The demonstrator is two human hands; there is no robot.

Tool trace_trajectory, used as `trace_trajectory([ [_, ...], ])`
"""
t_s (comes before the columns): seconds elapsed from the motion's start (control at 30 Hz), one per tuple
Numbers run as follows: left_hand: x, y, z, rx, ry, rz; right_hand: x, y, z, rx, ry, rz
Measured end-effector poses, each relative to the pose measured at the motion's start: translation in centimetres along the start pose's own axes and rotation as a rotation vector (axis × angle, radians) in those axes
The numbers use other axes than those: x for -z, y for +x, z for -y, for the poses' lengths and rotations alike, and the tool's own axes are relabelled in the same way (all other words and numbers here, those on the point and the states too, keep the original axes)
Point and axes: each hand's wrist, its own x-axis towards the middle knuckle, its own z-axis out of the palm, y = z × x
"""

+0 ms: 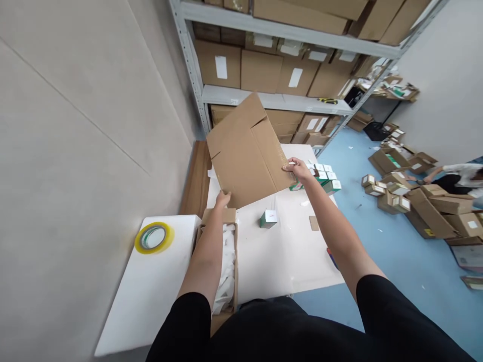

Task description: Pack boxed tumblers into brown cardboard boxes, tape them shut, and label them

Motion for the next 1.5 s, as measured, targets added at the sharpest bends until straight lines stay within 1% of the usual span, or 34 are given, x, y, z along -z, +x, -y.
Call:
trace_trajectory([
  [0.1,-0.6,-0.2,-1.8,0.019,-0.074,0.11,4.1,-2.1,1.6,0.027,0.024,-0.036],
  [0.2,-1.8,-0.4,-4.3,0.051,-0.226,0.179,7.4,-3.6,2.6,0.077,0.011,-0.108],
  [0.3,-3.5,-0.8,-7.1,0.017,-0.296,0.131,9.9,-4.8,3.1,0.156,-0.007,-0.173],
  [0.4,-4.9,-1.6,-9.9,-0.059,-0.223,0.043,12.0,-5.7,3.1,0.232,-0.056,-0.222],
  [0.47,-5.6,-2.5,-11.6,-0.09,-0.074,-0.033,13.0,-6.3,2.7,0.265,-0.109,-0.263],
  [0.53,-6.3,-3.7,-13.4,-0.118,0.092,-0.108,13.5,-7.2,2.0,0.283,-0.172,-0.321],
  [0.6,-7.2,-5.2,-15.3,-0.167,0.207,-0.184,13.4,-8.2,1.3,0.292,-0.24,-0.366],
  [0.67,-8.3,-7.2,-17.0,-0.226,0.272,-0.26,13.0,-9.6,0.7,0.301,-0.307,-0.39],
  [0.73,-9.5,-9.3,-18.3,-0.269,0.32,-0.29,13.0,-10.9,0.3,0.302,-0.372,-0.426],
  [0.8,-10.5,-11.4,-19.1,-0.285,0.366,-0.261,13.6,-12.3,0.2,0.29,-0.423,-0.476],
  [0.87,-11.2,-13.4,-19.4,-0.285,0.401,-0.236,15.1,-13.4,0.0,0.27,-0.434,-0.501],
  [0.97,-11.8,-16.6,-19.3,-0.31,0.414,-0.245,18.2,-14.8,-0.9,0.245,-0.382,-0.494],
  [1.07,-12.0,-20.0,-18.9,-0.372,0.426,-0.207,21.2,-16.4,-3.2,0.203,-0.301,-0.448],
  [1.17,-12.1,-23.4,-18.1,-0.385,0.452,-0.154,23.0,-18.1,-6.4,0.175,-0.221,-0.38],
  [1.23,-12.1,-25.7,-17.4,-0.363,0.475,-0.153,23.5,-19.4,-8.9,0.182,-0.167,-0.332],
  [1.33,-12.1,-29.2,-16.1,-0.31,0.518,-0.17,23.4,-21.4,-12.6,0.153,-0.143,-0.28],
  [1.5,-11.3,-34.3,-14.3,-0.242,0.548,-0.233,22.0,-24.8,-18.0,-0.043,-0.247,-0.21],
])
